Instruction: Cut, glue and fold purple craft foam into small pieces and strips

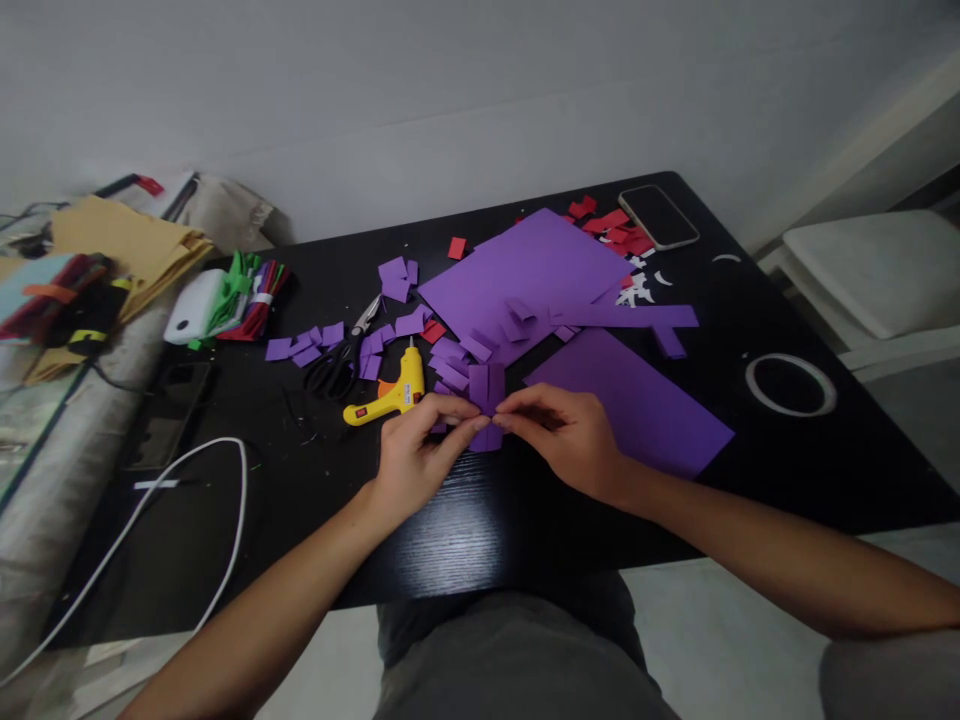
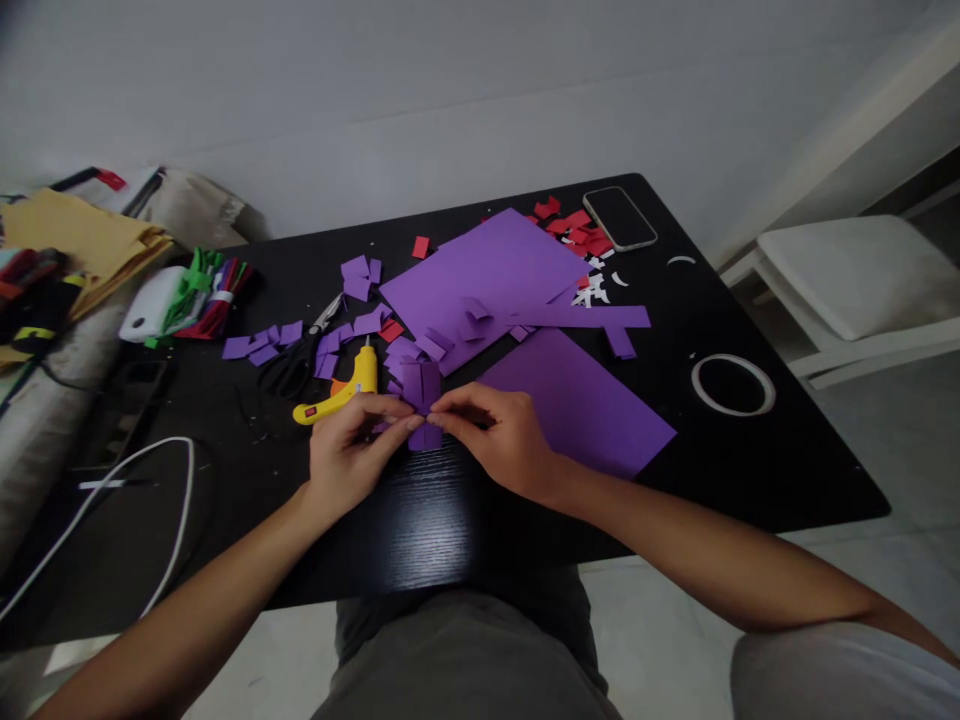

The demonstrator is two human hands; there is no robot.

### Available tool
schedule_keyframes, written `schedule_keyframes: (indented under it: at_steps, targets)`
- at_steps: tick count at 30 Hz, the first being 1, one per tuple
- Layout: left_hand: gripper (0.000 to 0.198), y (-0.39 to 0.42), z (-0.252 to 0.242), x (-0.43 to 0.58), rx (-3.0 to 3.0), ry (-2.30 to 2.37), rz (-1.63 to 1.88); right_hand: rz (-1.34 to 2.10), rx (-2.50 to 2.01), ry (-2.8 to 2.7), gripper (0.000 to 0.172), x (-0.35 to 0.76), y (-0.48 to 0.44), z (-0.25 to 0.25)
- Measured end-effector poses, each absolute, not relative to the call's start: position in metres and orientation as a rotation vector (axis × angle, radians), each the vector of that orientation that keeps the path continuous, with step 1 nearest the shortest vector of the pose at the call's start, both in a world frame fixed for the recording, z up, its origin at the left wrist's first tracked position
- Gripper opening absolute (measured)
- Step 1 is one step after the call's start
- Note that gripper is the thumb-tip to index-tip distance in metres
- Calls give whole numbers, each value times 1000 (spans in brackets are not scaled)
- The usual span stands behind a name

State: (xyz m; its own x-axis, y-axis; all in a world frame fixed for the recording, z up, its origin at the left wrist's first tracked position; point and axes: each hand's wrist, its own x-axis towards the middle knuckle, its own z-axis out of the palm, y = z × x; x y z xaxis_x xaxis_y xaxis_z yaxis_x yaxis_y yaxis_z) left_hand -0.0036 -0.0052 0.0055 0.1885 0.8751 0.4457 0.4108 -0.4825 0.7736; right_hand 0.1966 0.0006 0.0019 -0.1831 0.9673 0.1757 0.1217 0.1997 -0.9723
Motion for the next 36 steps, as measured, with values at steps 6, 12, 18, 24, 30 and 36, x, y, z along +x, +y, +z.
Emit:
schedule_keyframes:
  at_steps: [6,12,18,24,30,36]
  targets:
    - [23,-6,-2,-1,1830,1146,1298,1125,-1072,-1503,10,195,0,3]
    - [24,-7,-1,-1,1761,1129,1272,1151,-1068,-1409,25,193,-1,2]
    - [17,-3,6,-1,1717,1094,1114,1157,-1064,-1412,28,194,0,1]
    - [10,-2,9,-1,1793,1146,1097,1169,-1040,-1413,28,193,1,1]
    - [10,-2,7,0,1840,1151,1119,1193,-1007,-1393,25,192,1,2]
    - [9,-3,5,-1,1892,1174,1095,1262,-1036,-1334,27,192,2,0]
